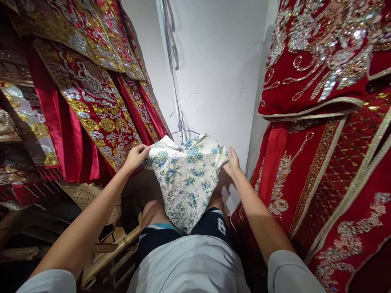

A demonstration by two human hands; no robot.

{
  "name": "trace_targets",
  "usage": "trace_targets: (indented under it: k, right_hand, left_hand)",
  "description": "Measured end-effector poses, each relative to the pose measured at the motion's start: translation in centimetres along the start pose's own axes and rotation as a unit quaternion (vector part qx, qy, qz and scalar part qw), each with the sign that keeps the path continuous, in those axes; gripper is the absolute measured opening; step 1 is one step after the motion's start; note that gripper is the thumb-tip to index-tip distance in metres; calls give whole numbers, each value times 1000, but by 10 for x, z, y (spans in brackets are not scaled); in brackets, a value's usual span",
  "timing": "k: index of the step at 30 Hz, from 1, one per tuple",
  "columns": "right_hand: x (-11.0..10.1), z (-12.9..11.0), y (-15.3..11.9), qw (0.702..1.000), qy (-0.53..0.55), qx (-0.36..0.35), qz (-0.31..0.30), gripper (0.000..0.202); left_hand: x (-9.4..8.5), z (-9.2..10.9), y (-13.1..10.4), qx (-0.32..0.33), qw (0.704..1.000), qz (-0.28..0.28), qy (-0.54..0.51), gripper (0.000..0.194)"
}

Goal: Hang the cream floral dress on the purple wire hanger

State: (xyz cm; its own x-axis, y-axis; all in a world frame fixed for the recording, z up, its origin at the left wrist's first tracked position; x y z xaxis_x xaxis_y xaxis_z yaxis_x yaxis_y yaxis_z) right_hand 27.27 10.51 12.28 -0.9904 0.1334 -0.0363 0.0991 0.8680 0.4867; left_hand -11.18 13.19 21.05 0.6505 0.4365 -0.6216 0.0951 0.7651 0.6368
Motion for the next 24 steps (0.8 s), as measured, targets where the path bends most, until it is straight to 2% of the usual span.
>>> trace_targets:
  k: [3, 5, 7, 9, 12, 14, 16, 20, 24]
  right_hand:
    - [-13, -20, 19, 994, 106, 25, 6, 56]
    - [-18, -42, 32, 994, 107, 12, 23, 52]
    - [-20, -67, 43, 996, 87, -11, 16, 51]
    - [-19, -90, 50, 996, 70, -26, -42, 50]
    - [-9, -115, 48, 982, 59, -8, -179, 57]
    - [1, -121, 42, 968, 61, 13, -244, 64]
    - [9, -120, 37, 960, 79, 22, -269, 70]
    - [12, -111, 26, 966, 138, 15, -218, 75]
    - [23, -116, 2, 974, 156, 13, -166, 67]
  left_hand:
    - [4, 2, -2, -6, 998, 61, -35, 28]
    - [3, 8, 3, -3, 995, 87, -43, 28]
    - [-2, 15, 12, -4, 994, 101, -39, 28]
    - [-8, 21, 23, -6, 993, 114, -32, 27]
    - [-13, 35, 35, 13, 995, 97, -33, 25]
    - [-10, 46, 39, 39, 997, 60, -41, 25]
    - [-3, 58, 39, 70, 997, 24, -36, 26]
    - [13, 80, 36, 142, 989, 22, 28, 23]
    - [33, 97, 31, 201, 977, 27, 62, 23]
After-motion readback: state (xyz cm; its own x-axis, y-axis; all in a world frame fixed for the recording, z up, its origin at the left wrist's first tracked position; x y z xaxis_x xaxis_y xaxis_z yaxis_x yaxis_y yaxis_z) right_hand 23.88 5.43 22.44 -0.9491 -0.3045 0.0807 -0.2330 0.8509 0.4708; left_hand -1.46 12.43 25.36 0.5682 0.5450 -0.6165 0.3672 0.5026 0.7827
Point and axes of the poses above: each hand's wrist, its own y-axis towards the middle knuckle, its own x-axis out of the palm, z = x × y, the point moved 3 cm from there along y, towards the middle knuckle
